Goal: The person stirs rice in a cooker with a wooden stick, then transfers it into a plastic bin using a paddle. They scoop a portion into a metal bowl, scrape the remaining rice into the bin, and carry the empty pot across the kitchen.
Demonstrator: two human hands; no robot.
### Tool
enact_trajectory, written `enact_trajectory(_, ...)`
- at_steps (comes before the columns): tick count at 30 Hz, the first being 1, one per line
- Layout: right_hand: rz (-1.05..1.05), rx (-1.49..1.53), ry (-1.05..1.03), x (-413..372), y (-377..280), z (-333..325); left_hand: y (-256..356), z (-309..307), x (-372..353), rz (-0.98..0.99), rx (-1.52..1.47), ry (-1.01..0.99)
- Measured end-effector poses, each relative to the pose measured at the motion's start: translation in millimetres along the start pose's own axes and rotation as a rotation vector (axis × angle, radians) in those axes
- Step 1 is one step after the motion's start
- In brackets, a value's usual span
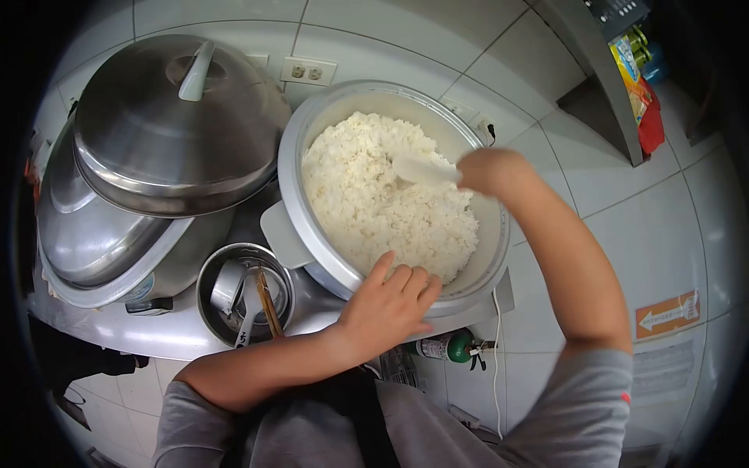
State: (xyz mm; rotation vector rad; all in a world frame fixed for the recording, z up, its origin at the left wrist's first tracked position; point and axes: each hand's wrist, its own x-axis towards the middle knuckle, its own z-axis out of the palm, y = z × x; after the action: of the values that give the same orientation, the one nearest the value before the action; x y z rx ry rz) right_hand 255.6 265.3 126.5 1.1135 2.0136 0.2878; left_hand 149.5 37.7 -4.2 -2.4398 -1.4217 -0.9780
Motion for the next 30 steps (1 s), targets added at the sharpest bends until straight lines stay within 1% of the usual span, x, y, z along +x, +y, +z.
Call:
enact_trajectory(1,-0.002,0.008,0.093,-39,-20,1,-6,-4,-1,-0.008,0.005,0.003)
enact_trajectory(2,-0.009,-0.039,0.135,-62,-37,10,-18,-14,-4,0.025,-0.055,0.057)
enact_trajectory(3,0.007,-0.081,0.133,-69,-60,27,-31,-23,-8,0.06,-0.118,0.11)
enact_trajectory(5,0.025,-0.117,0.132,-64,-83,32,-68,-35,-19,0.032,-0.157,0.075)
enact_trajectory(7,0.072,-0.036,0.133,-58,-87,20,-92,-38,-25,-0.158,-0.162,0.197)
enact_trajectory(8,0.079,-0.028,0.131,-47,-91,26,-92,-39,-25,-0.149,-0.165,0.193)
enact_trajectory(10,0.175,-0.019,0.126,-11,-102,47,-91,-39,-23,-0.106,-0.203,0.153)
enact_trajectory(12,0.179,-0.053,0.046,8,-109,38,-93,-38,-23,-0.085,-0.224,0.155)
enact_trajectory(14,0.261,0.07,0.079,55,-92,52,-94,-37,-22,-0.062,-0.253,0.157)
enact_trajectory(15,0.265,0.076,0.08,68,-81,55,-94,-36,-22,-0.056,-0.253,0.155)
enact_trajectory(17,0.189,0.098,0.337,74,-61,65,-94,-33,-22,-0.029,-0.233,0.157)
enact_trajectory(18,0.2,0.106,0.338,59,-51,62,-94,-37,-26,-0.1,-0.245,0.044)
enact_trajectory(19,0.134,0.044,0.256,33,-42,49,-98,-43,-24,-0.09,-0.243,0.045)
enact_trajectory(20,0.063,-0.02,0.172,10,-36,38,-102,-48,-22,-0.065,-0.142,0.08)
enact_trajectory(21,0.043,-0.059,0.248,-19,-41,43,-106,-51,-21,-0.045,-0.041,0.114)
enact_trajectory(22,0.022,-0.099,0.325,-43,-51,53,-110,-52,-21,-0.081,-0.071,0.036)
enact_trajectory(23,0.022,-0.1,0.327,-45,-63,56,-113,-51,-21,-0.081,-0.07,0.037)
enact_trajectory(25,0.218,-0.072,0.011,-35,-95,57,-118,-50,-19,0.007,-0.149,-0.062)
enact_trajectory(26,0.219,-0.072,0.015,-19,-95,55,-120,-49,-18,0.008,-0.145,-0.06)
enact_trajectory(28,0.221,-0.034,0.038,31,-87,53,-121,-46,-21,0.02,-0.121,-0.13)
enact_trajectory(30,0.226,0.041,0.101,63,-79,50,-122,-46,-20,0.01,-0.124,-0.108)
